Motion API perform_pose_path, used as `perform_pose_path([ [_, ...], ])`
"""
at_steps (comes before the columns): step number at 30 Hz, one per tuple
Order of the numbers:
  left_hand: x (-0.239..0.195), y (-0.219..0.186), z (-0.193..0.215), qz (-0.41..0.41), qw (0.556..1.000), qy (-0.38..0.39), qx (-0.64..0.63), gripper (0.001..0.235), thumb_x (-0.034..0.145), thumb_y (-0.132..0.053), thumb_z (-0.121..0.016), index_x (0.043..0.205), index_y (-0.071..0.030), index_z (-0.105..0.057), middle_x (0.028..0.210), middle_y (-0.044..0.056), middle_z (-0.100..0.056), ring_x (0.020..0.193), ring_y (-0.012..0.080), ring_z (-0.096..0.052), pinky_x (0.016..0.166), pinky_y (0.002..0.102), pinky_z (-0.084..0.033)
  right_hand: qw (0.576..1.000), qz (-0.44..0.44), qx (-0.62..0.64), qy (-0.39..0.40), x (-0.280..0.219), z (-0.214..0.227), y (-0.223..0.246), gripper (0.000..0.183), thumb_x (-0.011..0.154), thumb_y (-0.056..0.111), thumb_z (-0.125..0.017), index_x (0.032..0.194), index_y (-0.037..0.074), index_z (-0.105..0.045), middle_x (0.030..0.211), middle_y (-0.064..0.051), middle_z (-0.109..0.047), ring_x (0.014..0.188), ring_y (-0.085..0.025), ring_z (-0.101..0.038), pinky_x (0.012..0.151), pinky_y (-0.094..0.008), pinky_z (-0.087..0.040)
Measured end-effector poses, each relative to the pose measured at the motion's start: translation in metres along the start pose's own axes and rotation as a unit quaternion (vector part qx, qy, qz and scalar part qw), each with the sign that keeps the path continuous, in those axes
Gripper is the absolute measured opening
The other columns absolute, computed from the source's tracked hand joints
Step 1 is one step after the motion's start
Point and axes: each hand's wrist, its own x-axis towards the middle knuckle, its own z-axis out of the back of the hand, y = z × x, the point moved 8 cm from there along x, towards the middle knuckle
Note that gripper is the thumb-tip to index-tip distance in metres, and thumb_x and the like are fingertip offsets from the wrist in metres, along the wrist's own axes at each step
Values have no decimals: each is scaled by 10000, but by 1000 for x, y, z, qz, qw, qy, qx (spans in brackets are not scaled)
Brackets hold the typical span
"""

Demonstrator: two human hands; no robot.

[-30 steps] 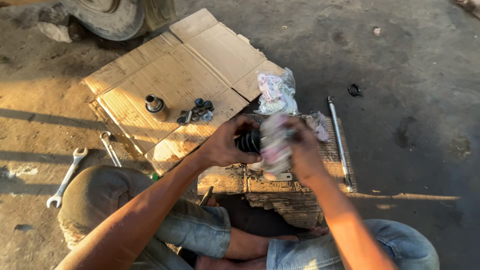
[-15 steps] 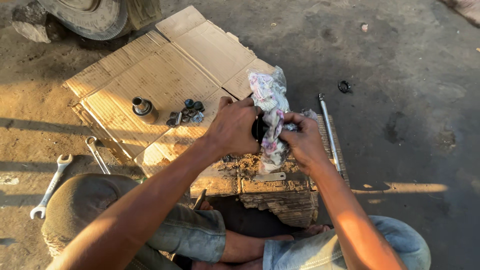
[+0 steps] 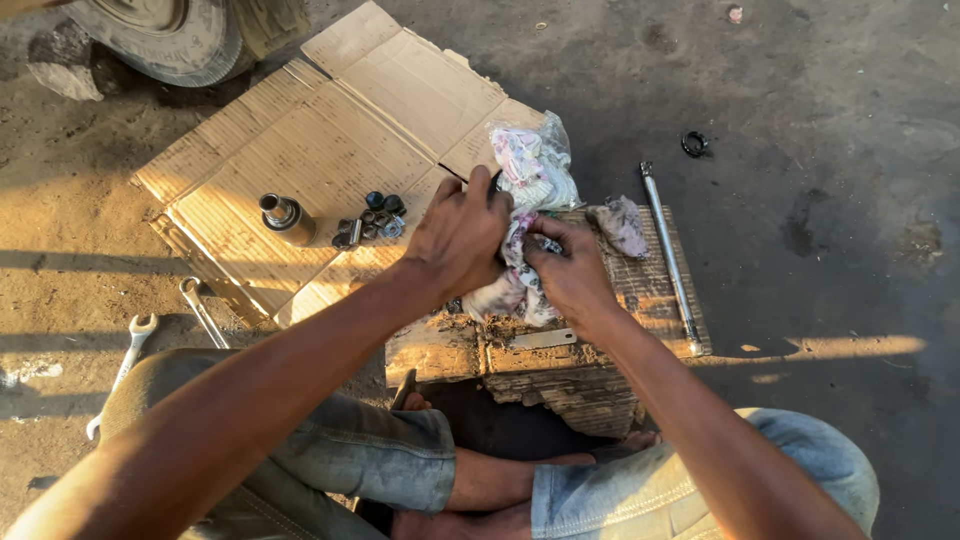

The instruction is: The person sits on the ground and cleans a cylindrical mechanical part using a cloth. They wipe the exterior and interior surfaces, then apply a dark substance from a container onto the part and spread it with their fingers. The person continues to wipe the part with the cloth to remove excess residue.

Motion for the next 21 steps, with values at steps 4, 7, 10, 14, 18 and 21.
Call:
perform_pose_path([
  [4,-6,18,7,75,955,114,-265,543,566,-249,-903,993,52,-756,902,227,-750,701,259,-687,730,420,-595,990,100,-19,100,-2,10,8,216,912,-20,-672,1080,40,-794,948,-70,-760,789,-110,-642,690,-290,-526],
  [7,-17,3,-15,98,740,262,-611,598,556,-98,-851,1053,210,-724,962,322,-731,702,361,-670,583,515,-523,964,196,-65,166,-11,20,26,237,868,-50,-677,1045,57,-792,1015,-37,-743,888,-135,-683,769,-301,-576],
  [10,-36,-31,-11,-9,453,352,-819,615,728,-207,-816,1201,140,-634,1069,232,-697,897,353,-723,854,502,-614,916,332,-114,195,-29,34,50,248,839,-71,-727,1050,48,-783,997,-52,-664,922,-161,-638,827,-334,-551],
  [14,-16,-20,-31,48,535,320,-781,675,726,-238,-802,1266,91,-566,1083,222,-725,984,322,-744,947,477,-621,929,337,-110,105,-22,46,40,275,852,-92,-656,1087,15,-751,1071,-55,-677,985,-163,-630,851,-343,-523],
  [18,3,-7,-54,43,918,280,-276,670,719,-225,-796,1259,96,-564,1071,235,-710,962,329,-729,913,473,-618,989,118,-83,43,4,51,-5,209,976,13,-594,1124,2,-742,982,-51,-715,840,-131,-614,737,-300,-498],
  [21,1,-27,-48,59,972,140,-181,666,714,-215,-792,1253,100,-563,1062,244,-699,946,333,-717,887,470,-615,996,-27,-81,5,8,52,-26,241,988,34,-579,1162,25,-746,804,-88,-649,642,-164,-509,560,-315,-401],
])
